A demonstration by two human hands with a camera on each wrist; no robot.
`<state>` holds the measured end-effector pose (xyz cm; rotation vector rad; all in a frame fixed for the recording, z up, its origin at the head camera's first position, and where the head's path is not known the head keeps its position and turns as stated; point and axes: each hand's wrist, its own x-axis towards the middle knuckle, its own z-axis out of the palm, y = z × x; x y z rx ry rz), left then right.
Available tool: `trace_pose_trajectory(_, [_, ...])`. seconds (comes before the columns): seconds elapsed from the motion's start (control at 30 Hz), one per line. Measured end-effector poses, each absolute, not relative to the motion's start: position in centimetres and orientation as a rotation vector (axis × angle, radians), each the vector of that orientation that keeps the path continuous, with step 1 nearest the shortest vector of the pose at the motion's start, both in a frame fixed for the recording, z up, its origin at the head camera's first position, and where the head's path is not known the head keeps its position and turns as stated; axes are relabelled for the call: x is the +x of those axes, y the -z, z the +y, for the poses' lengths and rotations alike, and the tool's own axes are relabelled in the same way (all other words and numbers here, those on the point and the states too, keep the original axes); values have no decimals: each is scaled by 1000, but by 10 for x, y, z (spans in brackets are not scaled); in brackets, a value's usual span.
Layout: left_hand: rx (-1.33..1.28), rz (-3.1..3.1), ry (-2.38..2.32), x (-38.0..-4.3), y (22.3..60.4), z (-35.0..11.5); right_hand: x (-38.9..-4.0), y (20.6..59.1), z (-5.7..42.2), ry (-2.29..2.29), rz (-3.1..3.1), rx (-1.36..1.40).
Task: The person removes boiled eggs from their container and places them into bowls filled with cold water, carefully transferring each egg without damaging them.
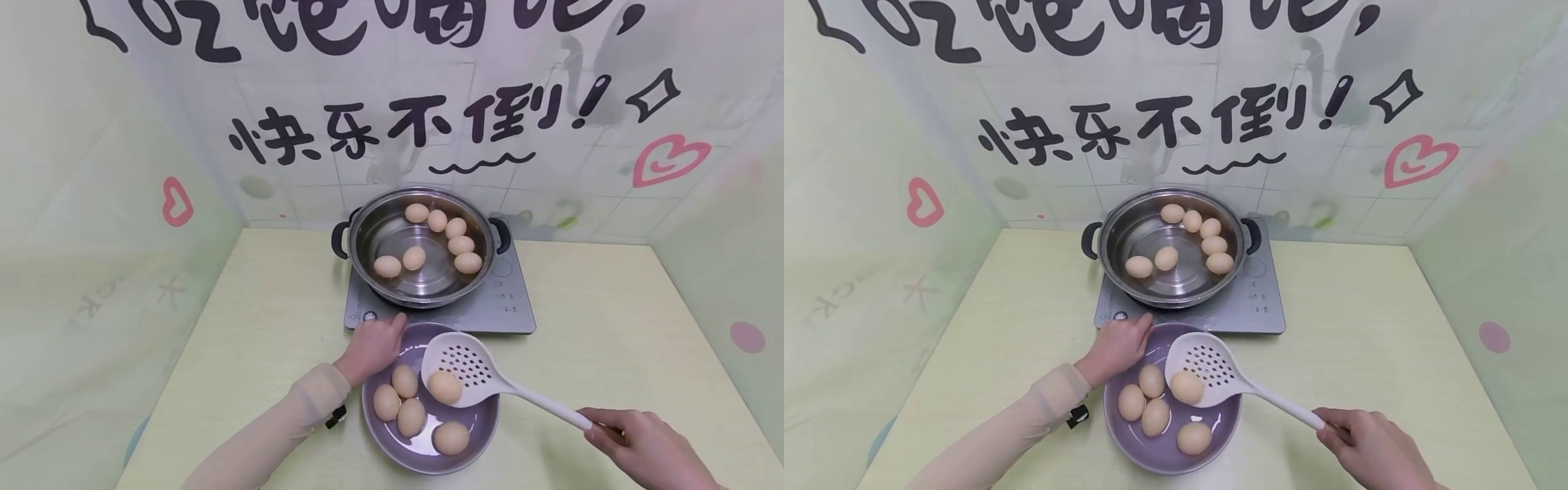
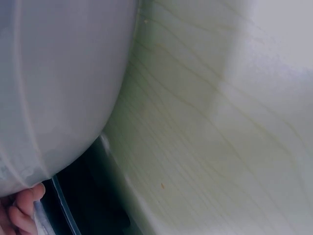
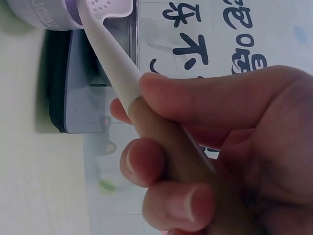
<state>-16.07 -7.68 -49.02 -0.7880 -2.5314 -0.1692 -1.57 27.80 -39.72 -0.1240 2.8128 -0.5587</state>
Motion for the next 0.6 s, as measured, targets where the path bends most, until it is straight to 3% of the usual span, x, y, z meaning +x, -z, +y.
trace_pose_trajectory(0.6, [-785,-2557,160,-160,489,-76,-18,393,274,496,2833,-92])
